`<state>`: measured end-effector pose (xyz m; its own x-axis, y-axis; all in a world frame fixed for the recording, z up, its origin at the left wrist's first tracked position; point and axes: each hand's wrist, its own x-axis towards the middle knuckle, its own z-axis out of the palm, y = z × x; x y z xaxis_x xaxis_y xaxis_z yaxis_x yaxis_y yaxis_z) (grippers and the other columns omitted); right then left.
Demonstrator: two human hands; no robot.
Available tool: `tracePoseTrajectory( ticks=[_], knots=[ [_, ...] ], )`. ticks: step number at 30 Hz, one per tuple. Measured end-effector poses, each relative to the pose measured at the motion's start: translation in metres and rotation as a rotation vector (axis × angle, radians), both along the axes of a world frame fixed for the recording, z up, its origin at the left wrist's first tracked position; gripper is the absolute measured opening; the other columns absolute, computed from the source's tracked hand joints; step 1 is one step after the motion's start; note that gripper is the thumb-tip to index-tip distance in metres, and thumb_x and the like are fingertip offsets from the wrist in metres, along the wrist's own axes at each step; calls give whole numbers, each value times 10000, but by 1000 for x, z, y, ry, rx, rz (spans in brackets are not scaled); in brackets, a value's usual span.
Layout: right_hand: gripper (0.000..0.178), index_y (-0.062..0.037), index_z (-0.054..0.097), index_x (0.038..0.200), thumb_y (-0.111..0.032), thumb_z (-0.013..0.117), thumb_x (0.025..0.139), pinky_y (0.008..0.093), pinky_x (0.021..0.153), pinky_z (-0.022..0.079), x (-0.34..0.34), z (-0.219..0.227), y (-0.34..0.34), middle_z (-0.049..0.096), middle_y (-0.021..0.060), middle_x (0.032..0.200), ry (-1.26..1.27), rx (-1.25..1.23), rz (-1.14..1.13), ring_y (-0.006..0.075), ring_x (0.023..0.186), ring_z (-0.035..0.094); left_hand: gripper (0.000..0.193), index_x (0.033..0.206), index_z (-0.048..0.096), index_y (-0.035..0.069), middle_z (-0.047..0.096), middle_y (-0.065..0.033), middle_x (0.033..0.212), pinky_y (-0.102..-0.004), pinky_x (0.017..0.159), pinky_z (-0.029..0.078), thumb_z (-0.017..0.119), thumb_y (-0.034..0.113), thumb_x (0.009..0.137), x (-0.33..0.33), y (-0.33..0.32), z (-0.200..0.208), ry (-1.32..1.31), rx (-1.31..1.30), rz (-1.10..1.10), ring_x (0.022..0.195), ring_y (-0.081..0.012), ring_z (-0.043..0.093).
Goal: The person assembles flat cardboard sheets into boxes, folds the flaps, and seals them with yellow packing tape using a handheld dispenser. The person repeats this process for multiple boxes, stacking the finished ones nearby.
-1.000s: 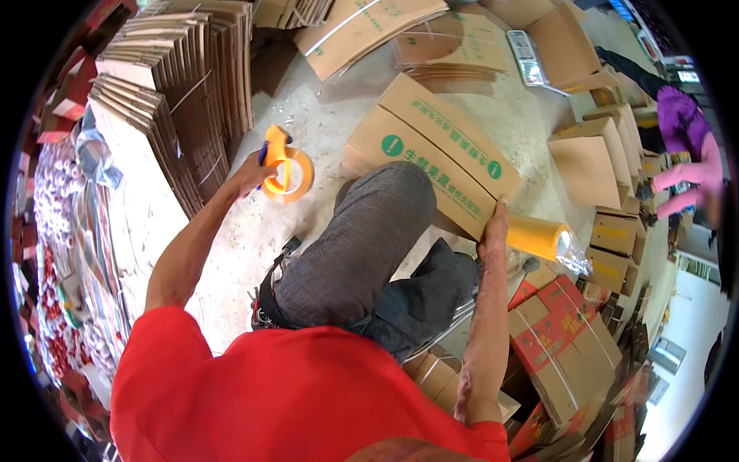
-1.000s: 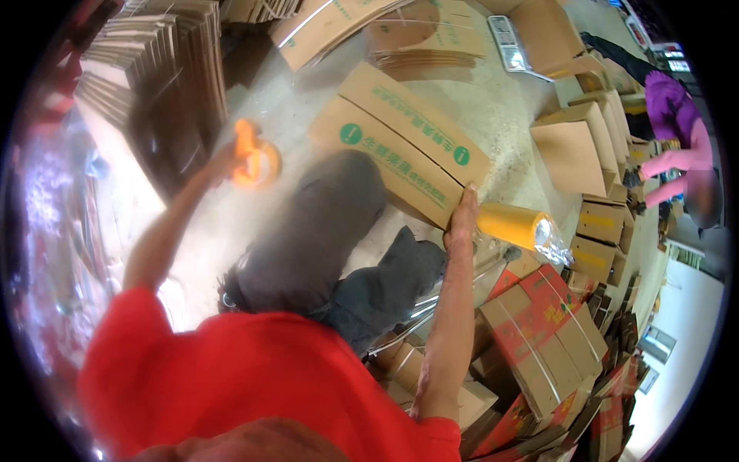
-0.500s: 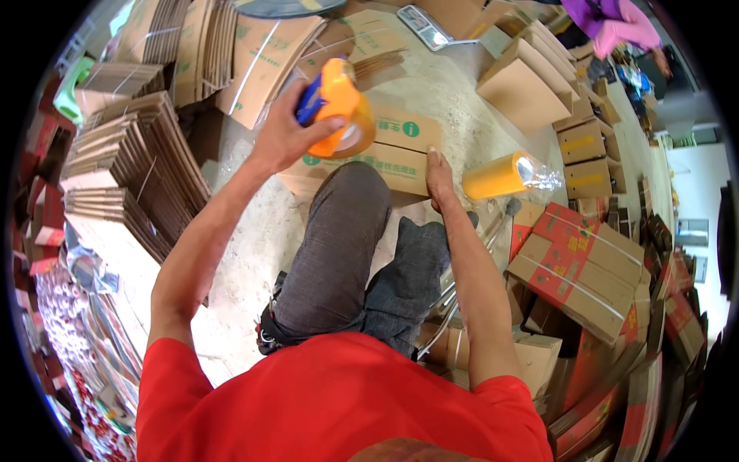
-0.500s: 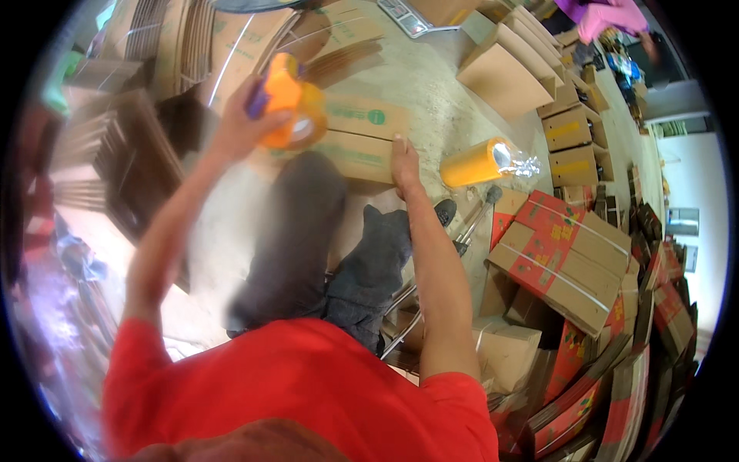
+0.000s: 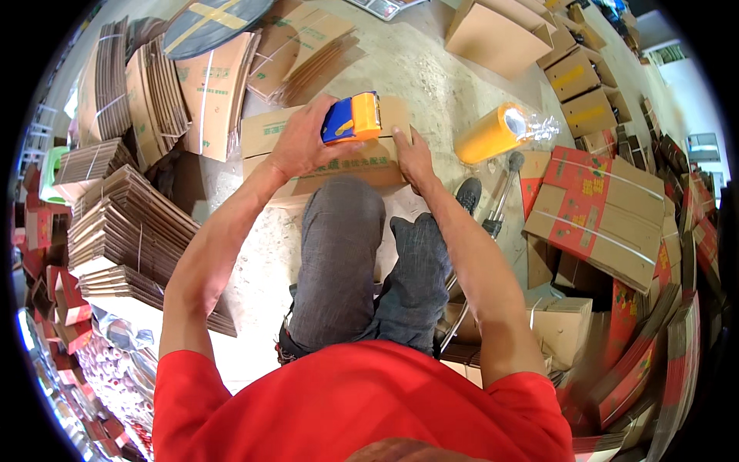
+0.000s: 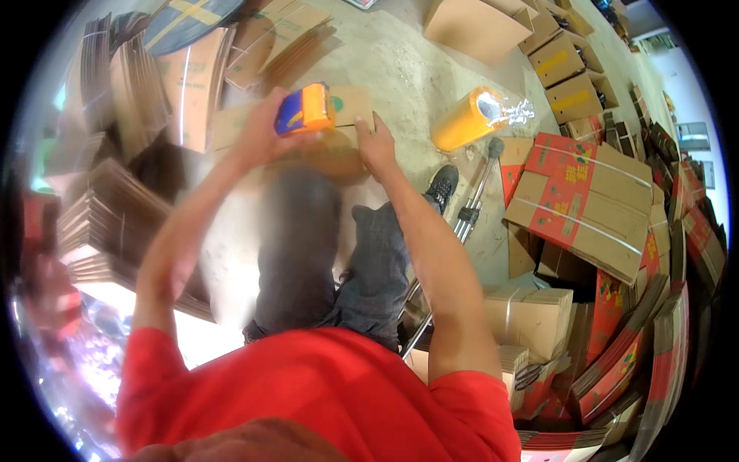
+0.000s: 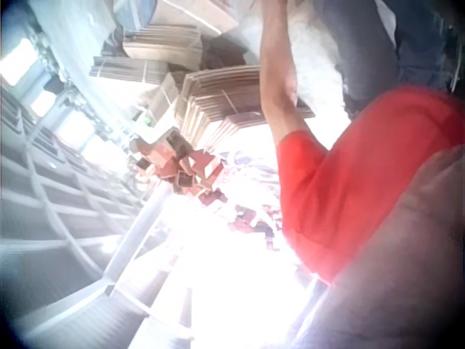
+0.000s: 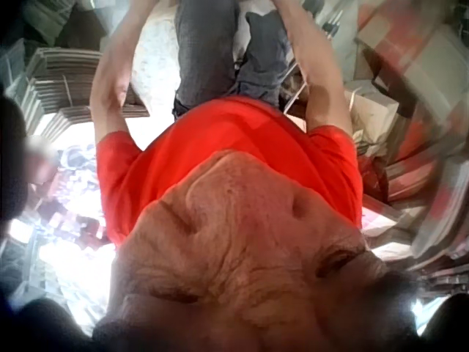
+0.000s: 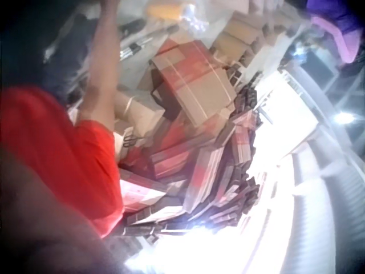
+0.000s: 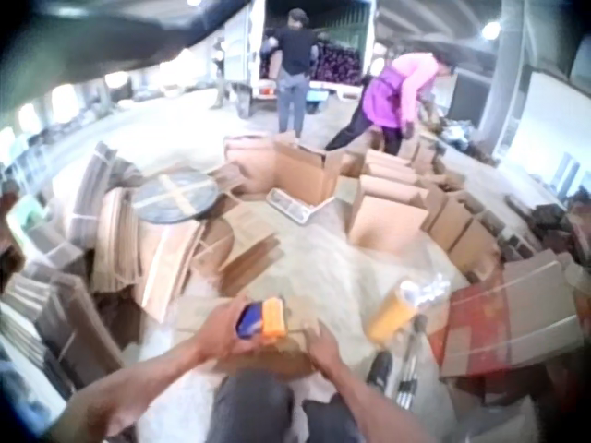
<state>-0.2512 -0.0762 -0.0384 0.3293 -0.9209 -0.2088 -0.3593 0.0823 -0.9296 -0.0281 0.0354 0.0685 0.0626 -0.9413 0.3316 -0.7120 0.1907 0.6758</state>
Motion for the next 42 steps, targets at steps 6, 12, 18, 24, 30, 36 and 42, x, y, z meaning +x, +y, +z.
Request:
tracePoseTrajectory(
  ticks=[6,12,18,24,30,36,42],
  knots=[
    [523,40,631,1323,-394,603,1033,438,1023,494,3,4,2,689,232,1257,265,-422,-110,435,1167,637,652,1151,551,37,668,-210,1004,-472,784,530,880,483,807,4,-11,12,-97,64,-57,911,-434,674],
    [369,13,631,972,-323,527,1083,411,791,483,13,68,10,636,135,871,-124,-687,-81,288,811,590,645,1122,549,42,670,-217,994,-486,788,527,875,494,797,-5,-5,19,-114,92,-43,913,-445,675],
    [431,-27,555,844,-329,440,1129,310,720,416,13,84,19,472,-4,764,-372,-264,56,115,752,443,625,1099,550,41,670,-222,1012,-504,801,526,873,475,786,-12,-10,26,-119,90,-51,935,-462,665],
    [406,-40,546,829,-309,458,1121,297,709,404,13,84,25,478,-22,784,-394,-213,93,96,760,435,630,1102,550,39,668,-229,1030,-510,816,527,874,469,774,-11,-6,19,-122,77,-47,957,-472,659],
    [386,-44,587,851,-306,475,1112,294,717,414,9,79,24,527,-18,791,-388,-215,134,94,763,469,641,1121,543,39,666,-240,1047,-511,820,531,868,474,782,-9,-8,14,-168,59,-47,962,-474,659],
    [382,-70,654,904,-351,494,1107,289,709,410,12,70,18,568,-11,800,-668,143,9,111,737,481,630,1136,537,45,670,-237,1046,-514,833,529,857,472,799,-11,-8,18,-184,74,-49,977,-470,660],
    [366,-88,653,898,-347,510,1112,279,677,382,20,86,26,554,-29,765,-578,107,16,85,704,448,607,1163,534,48,676,-235,1074,-514,850,528,836,452,825,-11,-8,16,-205,132,-25,987,-459,663]
  ],
)
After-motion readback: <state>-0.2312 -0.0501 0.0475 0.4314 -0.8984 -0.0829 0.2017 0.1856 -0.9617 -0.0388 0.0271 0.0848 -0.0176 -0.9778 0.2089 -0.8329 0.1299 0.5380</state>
